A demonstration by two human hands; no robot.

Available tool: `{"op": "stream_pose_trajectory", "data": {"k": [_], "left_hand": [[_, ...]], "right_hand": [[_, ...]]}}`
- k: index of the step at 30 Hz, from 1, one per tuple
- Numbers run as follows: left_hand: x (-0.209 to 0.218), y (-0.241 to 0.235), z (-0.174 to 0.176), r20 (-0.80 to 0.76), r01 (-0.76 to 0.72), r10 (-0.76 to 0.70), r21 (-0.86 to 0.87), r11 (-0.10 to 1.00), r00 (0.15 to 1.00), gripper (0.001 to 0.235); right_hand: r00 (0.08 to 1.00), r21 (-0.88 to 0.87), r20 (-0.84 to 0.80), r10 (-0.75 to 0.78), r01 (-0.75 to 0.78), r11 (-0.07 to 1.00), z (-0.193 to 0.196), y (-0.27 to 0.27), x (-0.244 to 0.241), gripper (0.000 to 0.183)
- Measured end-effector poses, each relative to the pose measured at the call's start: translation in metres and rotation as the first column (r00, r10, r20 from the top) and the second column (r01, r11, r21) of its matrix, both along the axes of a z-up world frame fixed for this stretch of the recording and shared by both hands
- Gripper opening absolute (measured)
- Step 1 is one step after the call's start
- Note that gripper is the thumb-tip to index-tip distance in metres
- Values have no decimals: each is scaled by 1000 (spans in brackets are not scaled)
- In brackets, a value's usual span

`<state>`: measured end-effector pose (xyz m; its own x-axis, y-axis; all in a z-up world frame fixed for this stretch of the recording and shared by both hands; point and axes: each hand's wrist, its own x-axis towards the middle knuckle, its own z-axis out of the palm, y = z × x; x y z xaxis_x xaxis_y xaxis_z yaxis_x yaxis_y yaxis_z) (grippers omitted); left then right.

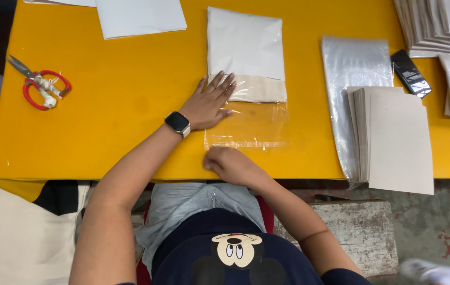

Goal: Folding t-shirts using a cardboard guide and placing them into plastic packaging.

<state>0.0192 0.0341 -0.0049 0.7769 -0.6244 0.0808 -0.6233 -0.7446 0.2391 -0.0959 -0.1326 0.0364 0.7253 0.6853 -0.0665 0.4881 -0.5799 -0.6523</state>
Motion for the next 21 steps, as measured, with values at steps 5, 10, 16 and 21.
{"op": "stream_pose_trajectory", "data": {"k": [5,10,16,21], "left_hand": [[-3,5,20,24,13,-11,-109,994,1000,68],[-6,9,-13,22,24,-25,24,999,999,68],[-7,11,-10,-1,42,-42,28,999,999,67],[-8,10,-8,66,37,-38,5,999,997,74]], "right_hand": [[952,13,240,-189,192,981,-4,-10,25,18],[997,8,-43,-61,61,998,16,-14,7,11],[987,-39,48,-154,156,987,12,-11,17,15],[977,-56,-25,-211,209,976,6,4,10,12]]}}
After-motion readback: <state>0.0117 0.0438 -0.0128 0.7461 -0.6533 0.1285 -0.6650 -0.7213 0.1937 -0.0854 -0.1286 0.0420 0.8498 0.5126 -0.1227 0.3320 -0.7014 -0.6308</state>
